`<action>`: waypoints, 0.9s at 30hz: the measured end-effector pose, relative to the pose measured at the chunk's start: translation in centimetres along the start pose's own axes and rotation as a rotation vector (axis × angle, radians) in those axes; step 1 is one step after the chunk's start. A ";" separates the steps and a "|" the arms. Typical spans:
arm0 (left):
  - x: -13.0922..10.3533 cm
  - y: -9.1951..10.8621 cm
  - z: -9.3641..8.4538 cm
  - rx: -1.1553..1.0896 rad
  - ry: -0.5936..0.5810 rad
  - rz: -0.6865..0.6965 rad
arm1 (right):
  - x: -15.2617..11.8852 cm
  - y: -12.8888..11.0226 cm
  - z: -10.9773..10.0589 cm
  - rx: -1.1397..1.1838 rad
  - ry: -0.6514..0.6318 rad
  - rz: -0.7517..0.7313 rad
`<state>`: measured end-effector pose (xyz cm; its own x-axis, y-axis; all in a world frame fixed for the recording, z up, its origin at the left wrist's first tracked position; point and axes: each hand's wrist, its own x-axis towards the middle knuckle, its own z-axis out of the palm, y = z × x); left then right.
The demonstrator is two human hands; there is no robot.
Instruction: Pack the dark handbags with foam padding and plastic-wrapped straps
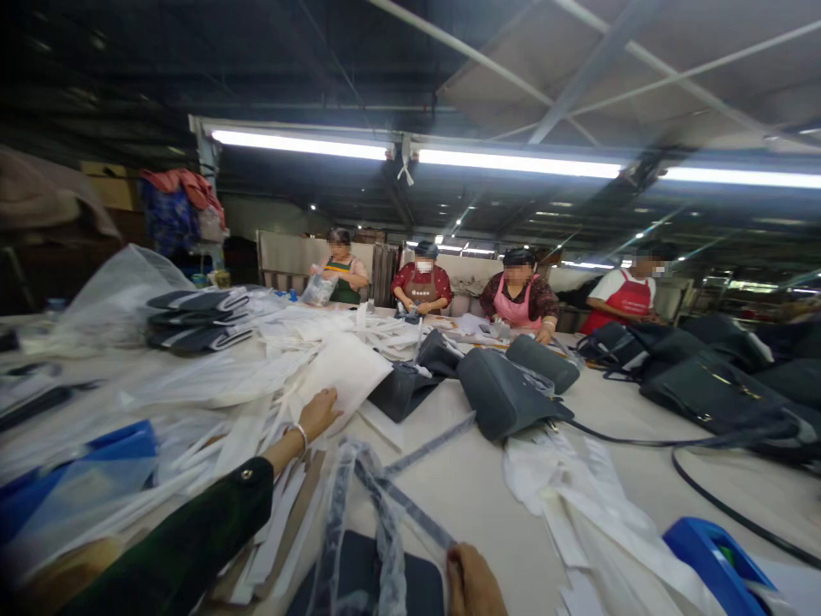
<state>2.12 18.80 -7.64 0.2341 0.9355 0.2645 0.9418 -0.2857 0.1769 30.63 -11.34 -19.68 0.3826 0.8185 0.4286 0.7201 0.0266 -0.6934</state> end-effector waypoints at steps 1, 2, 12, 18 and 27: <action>-0.1 -0.1 -0.1 0.016 -0.005 0.008 | 0.0 -0.2 -0.1 -0.001 -0.001 0.011; -0.2 -0.1 -0.1 0.032 -0.007 0.011 | -0.1 -0.2 -0.1 -0.004 -0.001 0.019; -1.3 1.6 -0.4 0.093 0.001 0.001 | -0.1 -0.1 0.1 -0.057 0.007 -0.004; -1.5 1.4 -2.2 0.042 0.015 -0.028 | 0.0 -0.7 -0.5 -0.070 0.003 0.003; -3.2 2.8 -12.5 -0.266 0.388 -0.083 | 0.0 -2.9 -2.1 0.052 -0.020 0.069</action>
<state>0.99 12.39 3.81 0.0060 0.8254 0.5645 0.8473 -0.3040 0.4355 29.75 -12.67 -16.45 0.4180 0.8307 0.3678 0.6611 -0.0004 -0.7503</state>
